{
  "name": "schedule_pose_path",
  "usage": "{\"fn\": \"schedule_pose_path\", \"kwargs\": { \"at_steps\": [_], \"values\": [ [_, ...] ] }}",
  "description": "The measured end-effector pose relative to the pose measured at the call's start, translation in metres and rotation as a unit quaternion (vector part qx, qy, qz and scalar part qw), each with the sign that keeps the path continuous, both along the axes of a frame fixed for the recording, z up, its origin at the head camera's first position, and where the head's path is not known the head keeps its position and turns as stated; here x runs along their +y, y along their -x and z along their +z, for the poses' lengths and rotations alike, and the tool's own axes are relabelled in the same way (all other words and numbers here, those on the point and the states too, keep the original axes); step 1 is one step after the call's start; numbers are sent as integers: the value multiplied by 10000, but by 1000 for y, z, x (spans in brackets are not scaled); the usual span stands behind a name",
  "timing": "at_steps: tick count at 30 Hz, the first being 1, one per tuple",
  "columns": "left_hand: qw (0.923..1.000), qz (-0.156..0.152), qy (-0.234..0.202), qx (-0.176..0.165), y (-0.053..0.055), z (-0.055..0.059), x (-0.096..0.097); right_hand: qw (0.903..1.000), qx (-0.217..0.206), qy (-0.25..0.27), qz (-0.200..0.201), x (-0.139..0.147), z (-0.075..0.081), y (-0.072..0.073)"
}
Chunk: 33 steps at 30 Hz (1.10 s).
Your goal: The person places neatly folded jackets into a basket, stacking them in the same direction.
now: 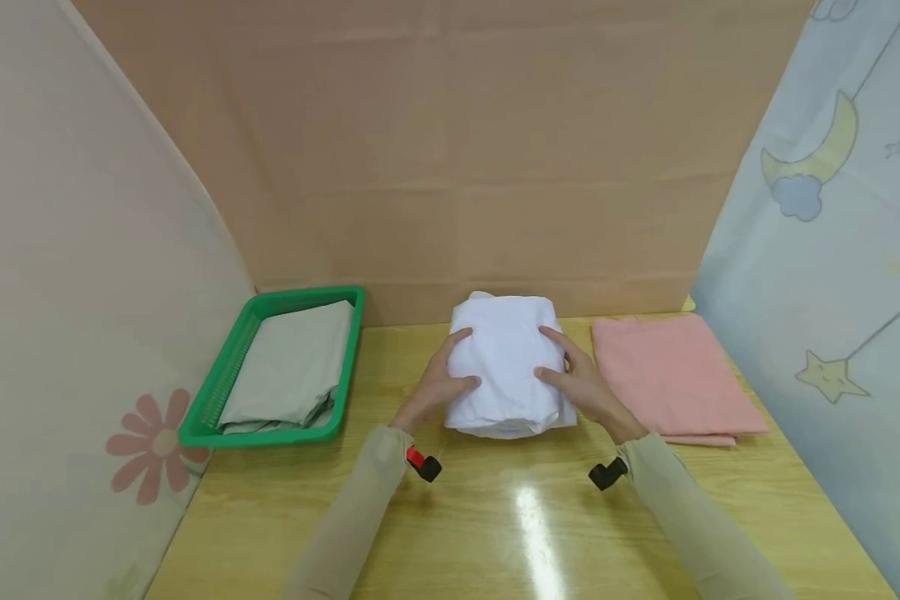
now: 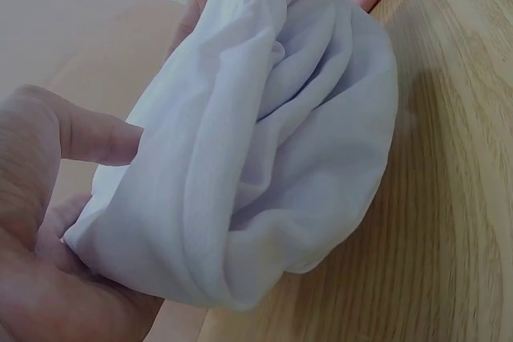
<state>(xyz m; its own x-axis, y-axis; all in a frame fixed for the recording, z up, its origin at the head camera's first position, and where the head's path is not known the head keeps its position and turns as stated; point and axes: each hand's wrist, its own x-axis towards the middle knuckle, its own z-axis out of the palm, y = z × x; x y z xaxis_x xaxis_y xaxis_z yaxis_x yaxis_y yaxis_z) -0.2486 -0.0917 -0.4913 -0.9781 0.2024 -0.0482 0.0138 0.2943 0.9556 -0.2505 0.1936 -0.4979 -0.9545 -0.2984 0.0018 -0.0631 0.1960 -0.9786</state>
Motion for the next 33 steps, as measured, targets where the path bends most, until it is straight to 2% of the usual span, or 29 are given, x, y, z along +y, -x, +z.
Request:
{"fn": "schedule_pose_path", "kwargs": {
  "at_steps": [10, 21, 29, 33],
  "values": [
    [9997, 152, 200, 78, -2, 10, -20, 9998, 116, 71, 165, -19, 12, 6],
    [9991, 324, 232, 172, -6, 23, -46, 9984, 253, 299, 395, -47, 26, 13],
    [9991, 316, 87, 253, -12, 35, -72, 9965, 258, 423, 675, -71, 34, 16],
    [9987, 359, 169, 321, -14, 39, -88, 9952, 251, 462, 822, -83, 38, 18]
  ]
}}
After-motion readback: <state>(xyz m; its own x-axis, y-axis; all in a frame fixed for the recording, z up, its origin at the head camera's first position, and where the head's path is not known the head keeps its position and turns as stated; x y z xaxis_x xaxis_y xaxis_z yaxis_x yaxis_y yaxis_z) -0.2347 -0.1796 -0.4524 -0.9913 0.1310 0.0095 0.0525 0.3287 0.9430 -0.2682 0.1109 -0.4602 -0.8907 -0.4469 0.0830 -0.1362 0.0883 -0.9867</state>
